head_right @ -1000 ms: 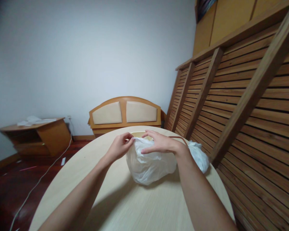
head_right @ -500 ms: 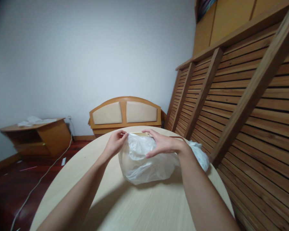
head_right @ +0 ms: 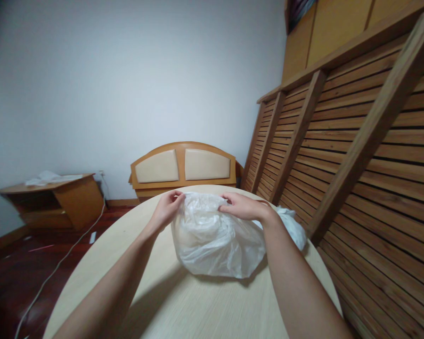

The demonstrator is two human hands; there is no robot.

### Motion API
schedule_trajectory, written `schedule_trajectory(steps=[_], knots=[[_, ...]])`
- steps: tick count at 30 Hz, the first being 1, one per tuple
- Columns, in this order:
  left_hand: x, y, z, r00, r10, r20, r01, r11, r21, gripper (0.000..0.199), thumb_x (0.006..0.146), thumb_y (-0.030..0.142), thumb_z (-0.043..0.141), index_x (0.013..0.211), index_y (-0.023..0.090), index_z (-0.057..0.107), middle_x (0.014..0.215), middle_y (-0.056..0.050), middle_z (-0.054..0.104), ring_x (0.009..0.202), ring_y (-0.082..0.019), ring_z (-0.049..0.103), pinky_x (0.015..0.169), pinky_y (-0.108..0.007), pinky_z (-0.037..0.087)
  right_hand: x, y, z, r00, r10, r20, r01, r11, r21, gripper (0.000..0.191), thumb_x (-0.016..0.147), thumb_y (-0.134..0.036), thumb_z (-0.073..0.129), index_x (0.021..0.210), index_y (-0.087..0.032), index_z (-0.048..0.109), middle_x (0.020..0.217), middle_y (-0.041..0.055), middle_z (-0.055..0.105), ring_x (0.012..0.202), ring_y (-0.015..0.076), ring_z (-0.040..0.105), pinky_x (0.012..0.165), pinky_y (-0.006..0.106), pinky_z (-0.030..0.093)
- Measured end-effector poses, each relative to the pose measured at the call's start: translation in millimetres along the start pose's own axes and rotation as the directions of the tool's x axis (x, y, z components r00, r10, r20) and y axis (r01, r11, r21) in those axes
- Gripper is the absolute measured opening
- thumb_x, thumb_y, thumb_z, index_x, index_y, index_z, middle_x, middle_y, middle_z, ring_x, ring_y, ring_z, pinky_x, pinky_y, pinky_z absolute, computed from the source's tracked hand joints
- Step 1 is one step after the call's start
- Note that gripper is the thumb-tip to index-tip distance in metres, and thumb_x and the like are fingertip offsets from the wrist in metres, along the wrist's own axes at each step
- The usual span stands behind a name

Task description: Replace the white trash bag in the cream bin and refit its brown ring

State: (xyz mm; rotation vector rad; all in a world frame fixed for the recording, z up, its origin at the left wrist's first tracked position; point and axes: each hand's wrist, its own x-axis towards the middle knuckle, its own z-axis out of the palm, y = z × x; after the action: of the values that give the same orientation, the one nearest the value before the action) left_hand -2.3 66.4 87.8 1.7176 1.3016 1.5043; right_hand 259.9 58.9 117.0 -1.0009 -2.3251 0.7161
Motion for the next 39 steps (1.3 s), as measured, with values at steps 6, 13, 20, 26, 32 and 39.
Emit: schedule_trajectory(steps=[6, 13, 20, 26, 32, 39], knots=[[1.3, -3.7, -2.6, 0.999, -0.034, -0.005, 0.034, 0.999, -0.022, 0.023, 0.079, 0.036, 0.059, 0.073, 0.015, 0.064, 0.064, 0.0, 0.062, 0.057, -0.012, 0.053, 0.053, -0.021, 0.037, 4.8, -1.3, 4.4, 0.995, 0.015, -0.102, -0.017, 1.0, -0.016, 0.028, 0.089, -0.038, 0.055, 0.101, -0.019, 0.071, 0.11, 0.0066, 0.074, 0.102, 0.0262, 0.067, 0.09, 0.038, 0.051], [3.7, -13.5, -4.6, 0.996, -0.092, -0.009, 0.091, 0.994, -0.053, 0.028, 0.079, 0.042, 0.06, 0.074, 0.015, 0.061, 0.062, 0.001, 0.058, 0.052, -0.011, 0.049, 0.048, -0.02, 0.034, 16.2, 9.0, 14.5, 0.962, 0.082, -0.261, -0.107, 0.991, -0.083, 0.035, 0.089, -0.044, 0.049, 0.078, -0.017, 0.068, 0.08, 0.0033, 0.07, 0.076, 0.0213, 0.062, 0.068, 0.031, 0.046], [6.8, -22.7, -5.9, 0.989, -0.147, 0.022, 0.147, 0.989, 0.005, 0.031, 0.08, 0.044, 0.064, 0.085, 0.014, 0.066, 0.074, -0.005, 0.069, 0.063, -0.015, 0.061, 0.057, -0.023, 0.043, 21.4, 18.9, 20.4, 0.951, 0.151, -0.269, -0.174, 0.983, -0.062, 0.039, 0.085, -0.053, 0.055, 0.077, -0.017, 0.068, 0.073, 0.0021, 0.065, 0.068, 0.0177, 0.056, 0.059, 0.028, 0.04], [4.4, -22.2, -14.1, 0.969, -0.216, 0.117, 0.204, 0.973, 0.109, 0.04, 0.078, 0.04, 0.071, 0.105, 0.012, 0.068, 0.076, -0.007, 0.072, 0.063, -0.017, 0.064, 0.058, -0.024, 0.045, 2.2, 10.5, 1.7, 0.945, 0.305, -0.122, -0.301, 0.952, 0.05, 0.052, 0.079, -0.065, 0.065, 0.099, -0.018, 0.069, 0.088, 0.0054, 0.066, 0.077, 0.0178, 0.056, 0.062, 0.027, 0.043], [7.4, -24.7, -18.6, 0.982, -0.177, 0.072, 0.165, 0.976, 0.145, 0.04, 0.076, 0.035, 0.074, 0.107, 0.012, 0.066, 0.077, -0.005, 0.069, 0.063, -0.016, 0.061, 0.058, -0.023, 0.044, -21.6, 16.2, -18.2, 0.959, 0.263, 0.106, -0.28, 0.936, 0.214, 0.067, 0.074, -0.053, 0.078, 0.127, -0.017, 0.057, 0.085, 0.0022, 0.065, 0.08, 0.0171, 0.059, 0.072, 0.029, 0.047], [14.7, -32.0, -22.7, 0.989, -0.133, -0.058, 0.14, 0.982, 0.126, 0.045, 0.082, 0.044, 0.068, 0.114, 0.013, 0.063, 0.086, -0.006, 0.068, 0.066, -0.015, 0.061, 0.059, -0.022, 0.044, -18.9, 24.1, -16.0, 0.965, 0.251, 0.079, -0.262, 0.907, 0.328, 0.055, 0.078, -0.055, 0.074, 0.116, -0.018, 0.058, 0.094, 0.005, 0.067, 0.085, 0.0185, 0.064, 0.079, 0.032, 0.049]])
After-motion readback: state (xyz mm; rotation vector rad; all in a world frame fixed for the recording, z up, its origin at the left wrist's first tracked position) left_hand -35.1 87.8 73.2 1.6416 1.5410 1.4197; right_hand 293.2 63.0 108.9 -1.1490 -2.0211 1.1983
